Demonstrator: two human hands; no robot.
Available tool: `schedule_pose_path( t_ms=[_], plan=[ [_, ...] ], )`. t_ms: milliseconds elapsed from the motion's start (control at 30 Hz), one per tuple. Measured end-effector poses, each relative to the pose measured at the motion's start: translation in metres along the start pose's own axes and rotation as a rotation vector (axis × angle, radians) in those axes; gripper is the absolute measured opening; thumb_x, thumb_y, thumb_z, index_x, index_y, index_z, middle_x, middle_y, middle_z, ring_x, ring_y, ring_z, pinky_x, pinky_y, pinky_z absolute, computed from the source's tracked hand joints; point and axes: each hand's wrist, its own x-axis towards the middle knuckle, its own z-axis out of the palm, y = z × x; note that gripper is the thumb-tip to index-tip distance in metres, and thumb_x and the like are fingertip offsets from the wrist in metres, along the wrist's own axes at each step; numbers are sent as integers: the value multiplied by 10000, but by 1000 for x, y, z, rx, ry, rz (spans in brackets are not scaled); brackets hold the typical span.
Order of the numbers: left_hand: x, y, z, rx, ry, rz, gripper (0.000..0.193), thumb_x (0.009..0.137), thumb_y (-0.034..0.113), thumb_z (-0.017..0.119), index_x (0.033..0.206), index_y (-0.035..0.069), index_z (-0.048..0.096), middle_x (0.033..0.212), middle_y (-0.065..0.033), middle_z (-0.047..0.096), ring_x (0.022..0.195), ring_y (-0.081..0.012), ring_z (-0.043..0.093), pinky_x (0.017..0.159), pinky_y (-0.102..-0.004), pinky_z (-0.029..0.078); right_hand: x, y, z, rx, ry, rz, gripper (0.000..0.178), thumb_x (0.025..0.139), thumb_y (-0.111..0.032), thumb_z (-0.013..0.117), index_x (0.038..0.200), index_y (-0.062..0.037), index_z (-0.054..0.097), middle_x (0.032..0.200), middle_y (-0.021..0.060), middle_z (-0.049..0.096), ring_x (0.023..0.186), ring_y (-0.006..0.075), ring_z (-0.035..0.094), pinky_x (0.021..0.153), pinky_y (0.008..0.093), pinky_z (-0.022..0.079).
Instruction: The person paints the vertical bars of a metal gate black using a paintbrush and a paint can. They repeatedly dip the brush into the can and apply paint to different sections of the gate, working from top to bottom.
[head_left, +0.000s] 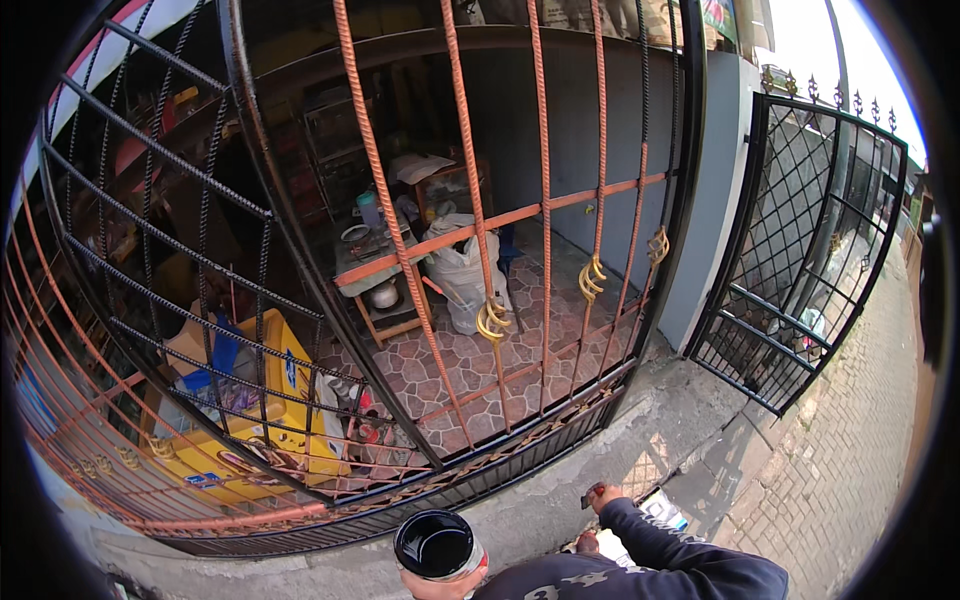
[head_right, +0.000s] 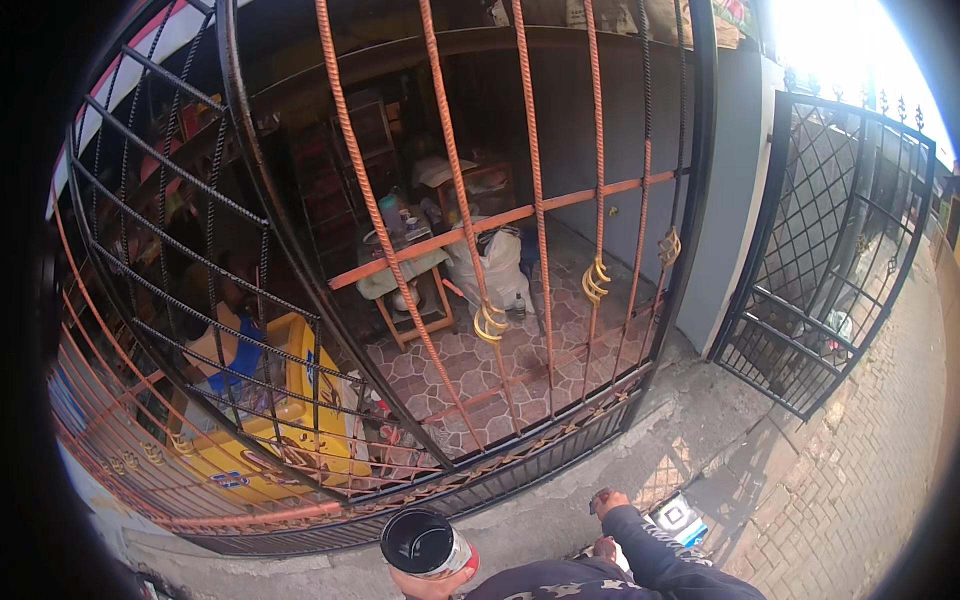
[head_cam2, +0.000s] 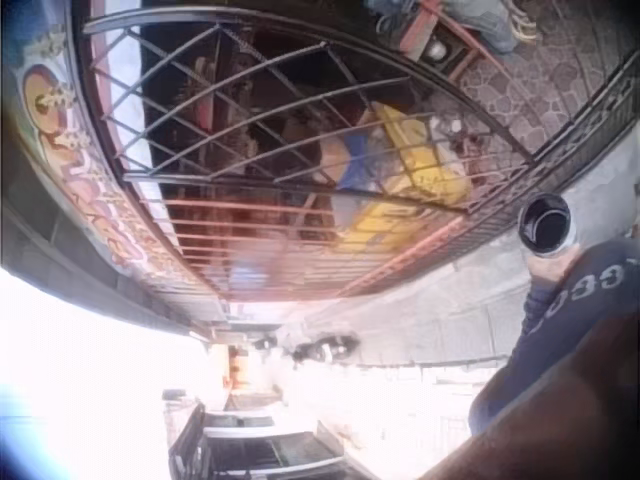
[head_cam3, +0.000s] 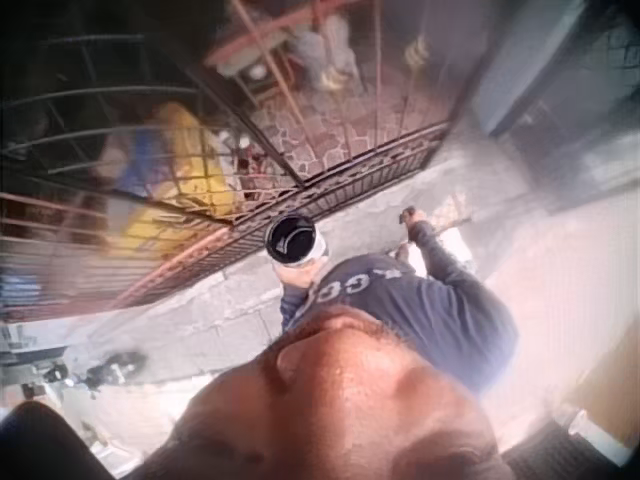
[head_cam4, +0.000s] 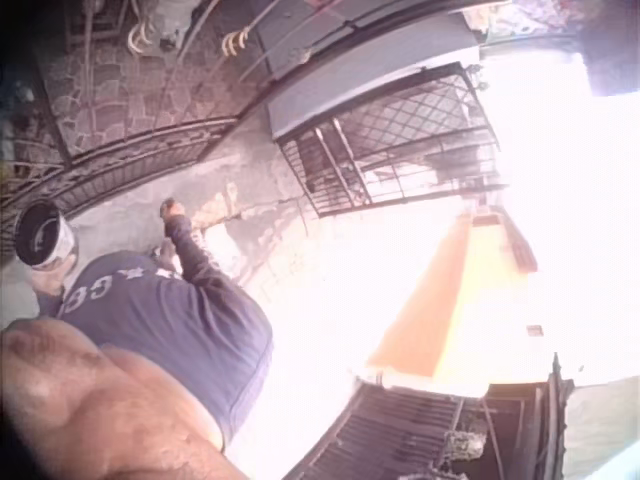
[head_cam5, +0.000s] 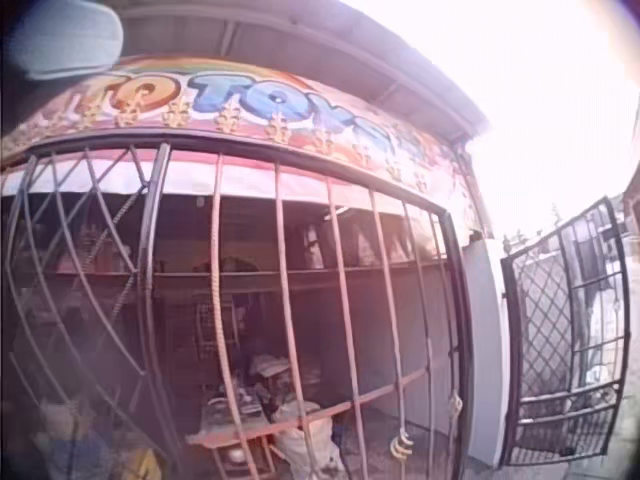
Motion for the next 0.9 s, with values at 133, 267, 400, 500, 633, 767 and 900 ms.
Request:
schedule_pose_path(
  t_ms=[133,267,400,500,633,767,900],
  plan=[
    [33,-9,38,-22,-123,17,976,618,145,965,1426,13,434,1332,-132,633,1204,-257,636,1077,-424,487,-13,125,0,209,123,279,295,883,-289,676,1020,-32,725,974,179,750,957,358,717,858,422,567],
    [65,16,95,70,-297,0,990,617,159,962,1439,22,427,1350,-123,630,1237,-266,620,1109,-420,463,-53,244,-8,160,339,592,265,884,-245,676,1016,-19,718,980,198,744,951,354,720,853,430,565],
    [79,67,168,-789,-263,-418,990,586,112,973,1417,-2,448,1296,-145,654,1197,-246,644,1059,-403,506,-60,306,-9,346,558,714,286,855,-184,725,1073,-1,702,1022,196,740,970,341,723,888,440,558],
    [91,83,213,-725,-295,-437,962,584,102,973,1398,-9,472,1286,-139,660,1180,-238,652,1038,-396,520,-23,310,-2,331,732,641,197,864,-166,716,975,-11,668,799,208,703,746,364,709,714,470,583],
    [107,81,263,-609,-512,-250,930,615,110,946,1403,5,464,1291,-137,655,1185,-244,645,1039,-406,514,37,255,-33,1203,582,517,145,908,-131,661,969,0,649,846,148,700,674,268,714,564,415,598],
    [111,79,300,-571,-630,-115,897,646,118,920,1407,18,456,1297,-136,650,1190,-250,637,1040,-416,508,52,171,-117,1229,363,166,181,932,-139,638,979,36,634,797,136,693,601,248,699,490,378,576],
    [109,81,320,-567,-675,-49,864,678,126,894,1412,32,448,1303,-134,645,1195,-255,630,1040,-426,502,57,143,-170,885,173,60,166,975,-151,641,1014,10,651,837,123,711,660,225,722,548,369,597]
  ],
)
